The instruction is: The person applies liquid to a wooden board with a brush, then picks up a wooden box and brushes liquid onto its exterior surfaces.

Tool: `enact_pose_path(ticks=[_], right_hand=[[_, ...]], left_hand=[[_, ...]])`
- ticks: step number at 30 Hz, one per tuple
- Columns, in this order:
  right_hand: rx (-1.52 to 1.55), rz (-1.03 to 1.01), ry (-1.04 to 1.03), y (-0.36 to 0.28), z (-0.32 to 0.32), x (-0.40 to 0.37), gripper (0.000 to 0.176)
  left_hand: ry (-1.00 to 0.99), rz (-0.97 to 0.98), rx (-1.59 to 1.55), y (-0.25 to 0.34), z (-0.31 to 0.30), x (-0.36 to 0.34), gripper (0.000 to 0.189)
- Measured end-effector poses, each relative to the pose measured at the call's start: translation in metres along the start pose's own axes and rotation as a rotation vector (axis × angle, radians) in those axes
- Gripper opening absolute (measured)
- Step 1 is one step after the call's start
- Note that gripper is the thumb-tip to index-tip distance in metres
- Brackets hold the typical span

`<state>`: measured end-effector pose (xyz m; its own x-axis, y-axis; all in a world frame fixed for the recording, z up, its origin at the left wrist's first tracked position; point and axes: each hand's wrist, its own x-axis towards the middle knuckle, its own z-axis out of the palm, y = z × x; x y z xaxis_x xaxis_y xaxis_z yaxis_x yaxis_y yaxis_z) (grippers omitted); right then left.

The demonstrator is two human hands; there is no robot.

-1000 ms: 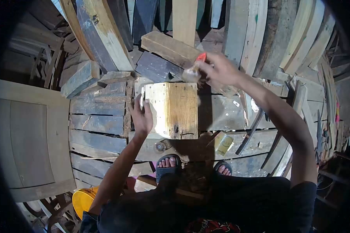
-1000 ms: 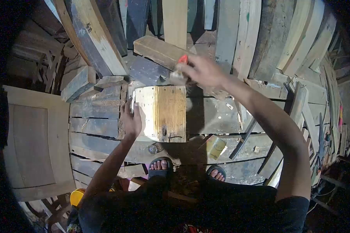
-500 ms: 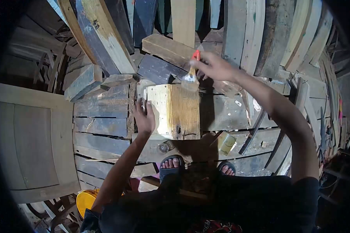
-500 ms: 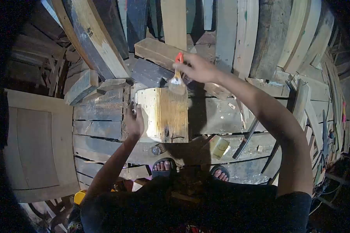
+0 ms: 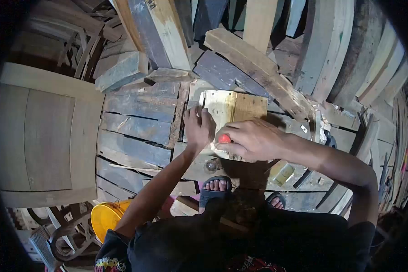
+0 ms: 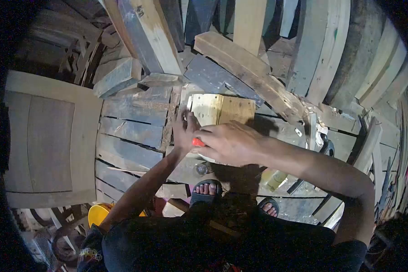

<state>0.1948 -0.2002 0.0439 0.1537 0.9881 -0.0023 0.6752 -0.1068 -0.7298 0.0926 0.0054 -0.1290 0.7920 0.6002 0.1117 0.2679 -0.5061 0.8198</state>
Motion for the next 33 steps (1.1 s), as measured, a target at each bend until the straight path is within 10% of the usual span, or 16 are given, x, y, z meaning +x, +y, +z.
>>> enact_pose_path(ticks=[7,10,15,16,22,29,33], right_hand=[[0.264,0.397,0.380,0.068,-0.031,0.026,0.027],[-0.117,0.094,0.594,0.092,-0.059,0.034,0.035],[-0.320,-0.010,0.187,0.055,-0.022,0.005,0.022],[-0.549,-0.425,0.284,0.070,0.005,-0.002,0.024],[-0.047,-0.209,0.007,0.005,0.046,-0.050,0.031],[0.380,0.465,0.481,0.082,-0.017,-0.033,0.030],[0.061,0.311,0.596,0.096,-0.049,-0.035,0.032]], left_hand=[[0.069,0.042,0.041,0.010,-0.003,-0.002,0.043],[0.062,-0.008,0.077,0.008,-0.001,-0.003,0.044],[0.029,-0.012,0.064,0.004,-0.001,-0.002,0.042],[0.001,-0.029,0.054,0.000,-0.002,0.000,0.042],[0.052,0.038,0.066,0.006,-0.003,-0.002,0.048],[0.047,0.006,0.036,-0.006,0.004,-0.001,0.048],[0.006,-0.015,0.092,0.005,-0.002,-0.003,0.047]])
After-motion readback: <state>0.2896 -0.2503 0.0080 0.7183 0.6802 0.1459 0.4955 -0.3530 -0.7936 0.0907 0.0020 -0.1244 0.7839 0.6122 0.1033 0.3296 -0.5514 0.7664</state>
